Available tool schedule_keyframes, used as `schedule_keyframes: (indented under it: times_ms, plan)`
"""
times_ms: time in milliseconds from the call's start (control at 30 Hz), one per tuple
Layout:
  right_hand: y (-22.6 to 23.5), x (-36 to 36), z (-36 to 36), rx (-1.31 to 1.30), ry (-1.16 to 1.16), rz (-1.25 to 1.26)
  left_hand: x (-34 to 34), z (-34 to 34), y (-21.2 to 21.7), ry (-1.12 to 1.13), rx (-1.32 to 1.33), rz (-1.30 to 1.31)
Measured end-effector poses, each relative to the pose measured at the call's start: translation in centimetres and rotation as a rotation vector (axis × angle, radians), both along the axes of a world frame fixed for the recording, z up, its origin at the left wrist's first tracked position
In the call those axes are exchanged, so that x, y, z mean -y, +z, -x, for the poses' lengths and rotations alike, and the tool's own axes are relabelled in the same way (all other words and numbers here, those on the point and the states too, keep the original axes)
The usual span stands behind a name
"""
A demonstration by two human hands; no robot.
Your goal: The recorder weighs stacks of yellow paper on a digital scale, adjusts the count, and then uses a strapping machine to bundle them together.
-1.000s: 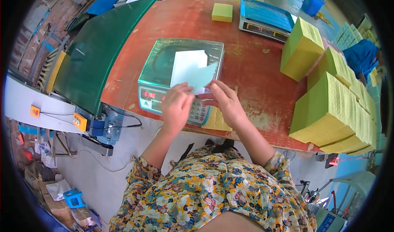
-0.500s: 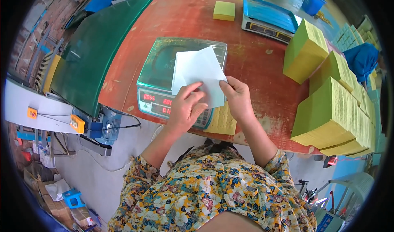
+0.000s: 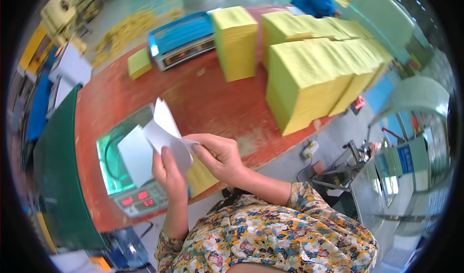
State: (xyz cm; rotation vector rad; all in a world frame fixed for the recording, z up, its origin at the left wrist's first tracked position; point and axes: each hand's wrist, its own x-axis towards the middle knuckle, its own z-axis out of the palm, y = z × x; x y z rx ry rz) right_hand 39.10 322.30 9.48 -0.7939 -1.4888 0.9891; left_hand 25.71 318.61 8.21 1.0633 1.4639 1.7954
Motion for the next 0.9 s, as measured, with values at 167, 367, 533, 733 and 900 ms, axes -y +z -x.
schedule_keyframes:
  times_ms: [167, 367, 533, 733, 900]
  plan:
    - [-1.8, 1.4, -9.5, 0.132, -0.267, 0.090, -1.9, 0.6, 1.0, -0.051, -0.465, -0.081]
    - [-11.6, 2.9, -21.9, 0.537, -0.543, 0.313, -4.6, -4.5, 8.5, -0.469, -0.042, 0.016]
    - [-11.9, 2.4, -28.2, 0.484, -0.524, 0.396, -11.7, -18.8, 13.9, -0.610, 0.250, -0.125]
    - [-10.9, 3.3, -31.4, 0.393, -0.275, 0.363, -19.8, -24.4, 8.7, -0.470, 0.062, 0.082]
    - [-12.5, 4.2, -35.0, 0.358, -0.128, 0.516, -20.9, -25.4, 6.9, -0.269, -0.247, 0.119]
